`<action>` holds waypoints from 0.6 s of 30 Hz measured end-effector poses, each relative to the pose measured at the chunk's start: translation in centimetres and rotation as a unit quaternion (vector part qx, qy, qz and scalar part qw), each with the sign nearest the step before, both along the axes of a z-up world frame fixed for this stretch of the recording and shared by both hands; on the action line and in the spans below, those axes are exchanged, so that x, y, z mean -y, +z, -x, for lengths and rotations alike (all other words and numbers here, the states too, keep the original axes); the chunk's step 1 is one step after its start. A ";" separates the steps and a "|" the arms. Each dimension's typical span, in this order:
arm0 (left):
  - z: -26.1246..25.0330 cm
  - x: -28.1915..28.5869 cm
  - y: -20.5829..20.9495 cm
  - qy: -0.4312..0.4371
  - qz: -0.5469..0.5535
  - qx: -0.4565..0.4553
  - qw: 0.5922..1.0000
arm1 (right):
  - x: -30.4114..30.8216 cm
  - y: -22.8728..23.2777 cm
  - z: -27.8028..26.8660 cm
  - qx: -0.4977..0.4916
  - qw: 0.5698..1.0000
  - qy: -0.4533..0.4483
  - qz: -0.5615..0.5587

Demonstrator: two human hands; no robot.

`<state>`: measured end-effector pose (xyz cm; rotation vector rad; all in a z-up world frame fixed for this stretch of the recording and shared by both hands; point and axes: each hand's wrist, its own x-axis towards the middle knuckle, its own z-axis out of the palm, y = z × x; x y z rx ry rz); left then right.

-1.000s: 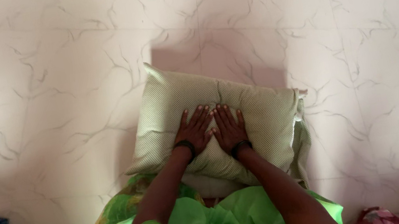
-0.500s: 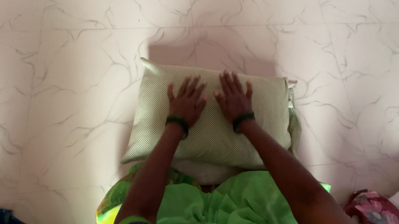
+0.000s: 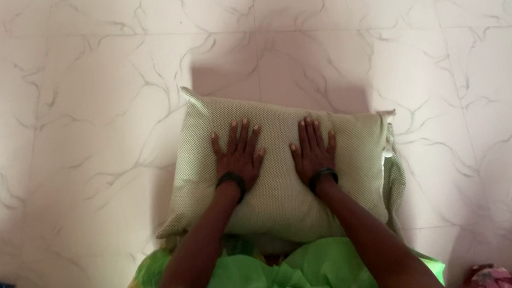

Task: The person sits on the floor and puts a pink patterned pillowcase onto a white pillow, smoothing it out. They then repeat the process with a green patterned pillowcase on a second white pillow.

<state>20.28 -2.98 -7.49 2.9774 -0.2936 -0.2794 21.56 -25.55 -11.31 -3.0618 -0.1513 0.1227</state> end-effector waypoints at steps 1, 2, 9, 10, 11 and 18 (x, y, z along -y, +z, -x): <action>-1.1 0.2 -0.3 0.002 0.010 0.016 1.000 | -0.1 -0.2 -0.7 0.009 1.000 0.001 0.001; -1.8 0.4 -0.5 0.002 0.004 0.022 1.000 | -0.2 -0.4 -1.3 0.017 1.000 0.003 0.003; -2.4 0.2 1.2 0.013 0.013 -0.028 0.999 | 1.2 0.7 -2.4 -0.070 0.997 -0.001 -0.037; -2.0 0.0 1.5 0.017 0.015 -0.042 0.999 | 2.1 0.7 -2.7 -0.048 0.998 0.006 -0.033; -1.0 -0.4 1.4 0.083 0.057 -0.056 0.993 | 3.7 0.5 -2.8 -0.030 0.999 0.011 -0.027; 4.4 -10.3 -3.5 0.448 0.303 -0.139 0.830 | 16.1 0.1 6.4 -0.075 0.842 -0.373 -0.383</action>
